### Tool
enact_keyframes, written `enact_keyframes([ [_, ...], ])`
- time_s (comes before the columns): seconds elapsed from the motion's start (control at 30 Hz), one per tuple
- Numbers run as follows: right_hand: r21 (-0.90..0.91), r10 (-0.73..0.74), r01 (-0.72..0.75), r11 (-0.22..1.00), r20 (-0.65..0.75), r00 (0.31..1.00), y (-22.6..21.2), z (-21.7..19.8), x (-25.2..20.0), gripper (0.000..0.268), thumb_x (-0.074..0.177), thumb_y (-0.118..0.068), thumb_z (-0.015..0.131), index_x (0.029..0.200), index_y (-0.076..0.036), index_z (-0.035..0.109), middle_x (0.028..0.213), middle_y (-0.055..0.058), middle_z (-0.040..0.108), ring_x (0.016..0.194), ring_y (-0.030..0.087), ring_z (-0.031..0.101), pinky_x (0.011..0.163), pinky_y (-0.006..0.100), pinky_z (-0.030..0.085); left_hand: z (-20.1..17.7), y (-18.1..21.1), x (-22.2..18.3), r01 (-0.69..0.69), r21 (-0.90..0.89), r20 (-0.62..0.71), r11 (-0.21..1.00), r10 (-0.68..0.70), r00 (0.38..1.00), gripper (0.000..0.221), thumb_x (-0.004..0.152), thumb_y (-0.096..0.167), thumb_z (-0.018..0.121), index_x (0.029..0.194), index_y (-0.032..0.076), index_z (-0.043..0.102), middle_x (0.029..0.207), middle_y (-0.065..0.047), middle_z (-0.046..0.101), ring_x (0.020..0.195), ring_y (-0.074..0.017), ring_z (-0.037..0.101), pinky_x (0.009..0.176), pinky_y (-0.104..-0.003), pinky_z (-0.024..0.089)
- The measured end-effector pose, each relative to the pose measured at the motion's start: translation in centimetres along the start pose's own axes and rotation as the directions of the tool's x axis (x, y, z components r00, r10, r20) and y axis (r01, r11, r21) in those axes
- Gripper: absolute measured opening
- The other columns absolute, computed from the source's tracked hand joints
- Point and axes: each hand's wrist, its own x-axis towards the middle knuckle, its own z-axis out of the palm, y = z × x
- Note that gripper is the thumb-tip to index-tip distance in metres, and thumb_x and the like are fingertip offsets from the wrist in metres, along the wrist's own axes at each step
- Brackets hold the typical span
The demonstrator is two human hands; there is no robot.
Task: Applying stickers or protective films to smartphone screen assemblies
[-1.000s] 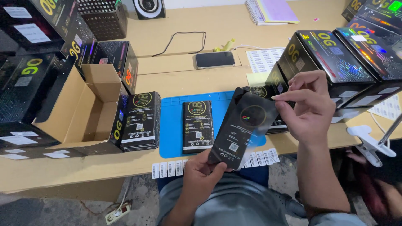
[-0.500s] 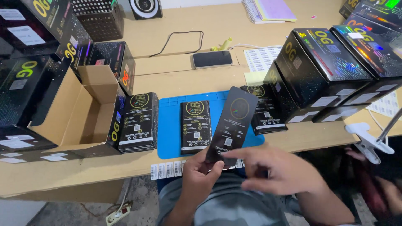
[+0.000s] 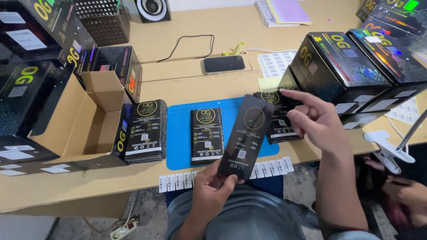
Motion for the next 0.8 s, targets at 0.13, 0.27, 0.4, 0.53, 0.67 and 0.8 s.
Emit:
enact_keyframes([
  [0.13, 0.047, 0.014, -0.014, 0.999, -0.011, 1.000, 1.2, 1.1, -1.3, 0.039, 0.099, -0.006, 0.054, 0.137, -0.003, 0.062, 0.054, 0.000, 0.055, 0.045, 0.006, 0.043, 0.044, 0.020, 0.038, -0.2, -0.4, 0.1, 0.044, 0.020, -0.016, 0.999, -0.043, 0.999, 0.040, 0.090, 0.011, 0.068, 0.128, -0.002, 0.068, 0.109, -0.016, 0.079, 0.085, -0.0241, 0.080, 0.077, -0.036, 0.071],
  [0.27, 0.148, -0.082, 0.038, 0.988, 0.305, 0.949, 3.8, 3.9, -3.8, 0.028, 0.091, -0.009, 0.055, 0.114, -0.004, 0.071, 0.059, -0.001, 0.062, 0.048, 0.006, 0.052, 0.044, 0.020, 0.044, -0.3, -1.2, -0.1, -0.072, -0.105, -0.064, 0.992, 0.065, 0.996, 0.044, 0.091, 0.009, 0.071, 0.132, -0.005, 0.063, 0.110, -0.017, 0.075, 0.090, -0.0264, 0.076, 0.080, -0.042, 0.070],
  [0.4, 0.399, -0.031, -0.169, 0.901, 0.449, 0.893, 2.6, 8.3, -6.0, 0.049, 0.092, -0.029, 0.068, 0.132, -0.002, 0.061, 0.103, 0.004, 0.074, 0.084, 0.011, 0.066, 0.070, 0.026, 0.052, -0.4, -1.6, -0.2, -0.110, -0.152, -0.086, 0.982, 0.098, 0.991, 0.043, 0.091, 0.007, 0.072, 0.130, -0.005, 0.061, 0.108, -0.019, 0.075, 0.093, -0.0279, 0.076, 0.081, -0.042, 0.069],
  [0.53, 0.653, -0.122, -0.128, 0.746, 0.323, 0.939, 5.1, 11.6, -7.7, 0.066, 0.094, -0.034, 0.078, 0.143, 0.003, 0.051, 0.138, 0.012, 0.053, 0.128, 0.023, 0.056, 0.104, 0.041, 0.055, -0.4, -2.1, -0.3, -0.068, -0.100, -0.106, 0.993, 0.057, 0.993, 0.045, 0.090, 0.010, 0.073, 0.131, -0.002, 0.061, 0.112, -0.016, 0.075, 0.102, -0.0237, 0.073, 0.088, -0.037, 0.061],
  [0.67, 0.573, 0.060, -0.153, 0.805, 0.177, 0.982, 7.2, 12.6, -8.0, 0.047, 0.089, -0.023, 0.075, 0.128, 0.002, 0.065, 0.124, 0.013, 0.071, 0.112, 0.023, 0.068, 0.092, 0.038, 0.057, -0.1, -2.8, -0.4, -0.061, -0.094, -0.105, 0.994, 0.051, 0.993, 0.048, 0.089, 0.008, 0.075, 0.133, -0.002, 0.060, 0.115, -0.017, 0.075, 0.107, -0.0233, 0.072, 0.094, -0.036, 0.060],
  [0.8, 0.710, 0.185, -0.204, 0.674, 0.105, 0.977, 8.0, 13.4, -8.2, 0.028, 0.090, -0.011, 0.072, 0.115, 0.003, 0.069, 0.104, 0.015, 0.075, 0.088, 0.024, 0.070, 0.066, 0.037, 0.061, 0.3, -2.8, -0.4, -0.104, -0.168, -0.066, 0.980, 0.095, 0.993, 0.042, 0.091, 0.001, 0.072, 0.131, -0.004, 0.060, 0.114, -0.018, 0.071, 0.103, -0.0236, 0.071, 0.090, -0.041, 0.067],
])
